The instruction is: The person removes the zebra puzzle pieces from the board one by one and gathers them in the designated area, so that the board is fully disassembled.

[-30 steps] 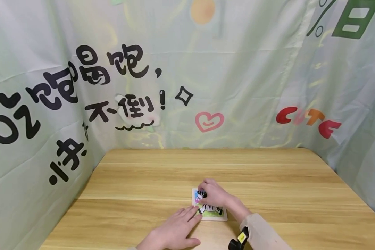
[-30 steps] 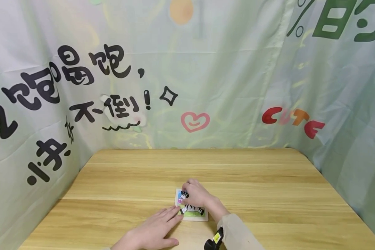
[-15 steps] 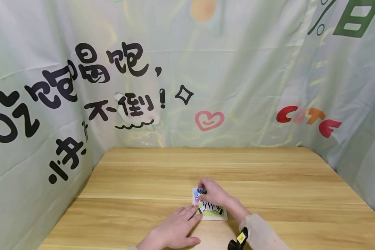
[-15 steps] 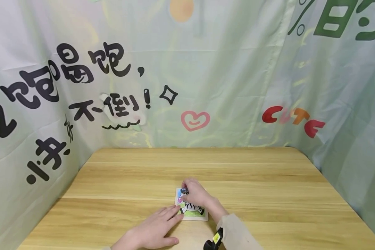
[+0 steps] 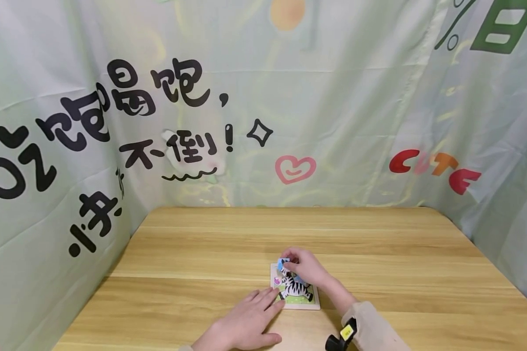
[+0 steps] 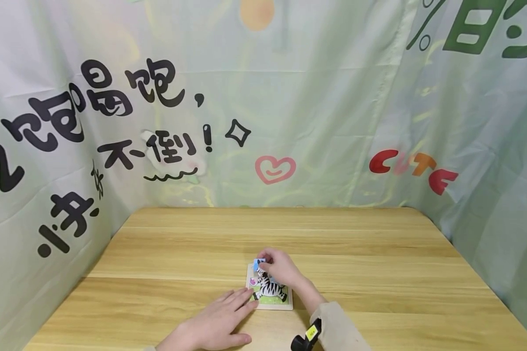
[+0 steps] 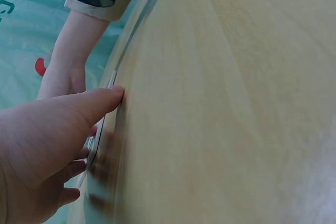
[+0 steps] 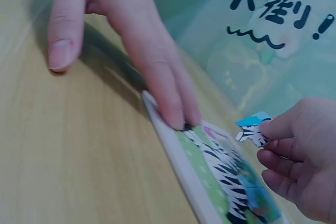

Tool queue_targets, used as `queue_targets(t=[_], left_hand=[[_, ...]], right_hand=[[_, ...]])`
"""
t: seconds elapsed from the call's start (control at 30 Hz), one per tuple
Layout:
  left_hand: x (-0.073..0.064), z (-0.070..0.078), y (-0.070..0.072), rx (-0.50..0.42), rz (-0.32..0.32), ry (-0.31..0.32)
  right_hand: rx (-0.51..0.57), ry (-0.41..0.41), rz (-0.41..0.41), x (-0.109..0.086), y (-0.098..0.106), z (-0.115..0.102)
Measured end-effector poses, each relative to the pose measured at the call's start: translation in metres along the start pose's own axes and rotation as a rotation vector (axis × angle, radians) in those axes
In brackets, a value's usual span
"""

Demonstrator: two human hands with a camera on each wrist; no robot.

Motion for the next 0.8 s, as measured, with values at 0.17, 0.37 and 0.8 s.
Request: queue_targets(t=[0.17, 0.37, 0.8], left_hand=[[0.000, 0.001, 0.001, 0.012, -0.002, 0.001], [0.001, 0.000, -0.001, -0.006, -0.019, 0.005], [0.000, 0.000, -0.004, 0.047, -0.001, -0.014]], right_hand=[[0.046, -0.048, 0.036, -0.007, 0.017, 0.010], [0.106, -0.092, 0.090, -0.023, 0.043, 0.030], [0.098, -0.262, 0.195, -0.047, 0.098, 0.076]])
Point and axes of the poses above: each hand's wrist, its own x-axis towards the middle knuckle, its own y-axis out of the back of the hand, z = x × y, the point moved 6 cm from there along x, towards the middle knuckle, and after that the axes turned 6 degrees about -z, right-handed, at the moved point
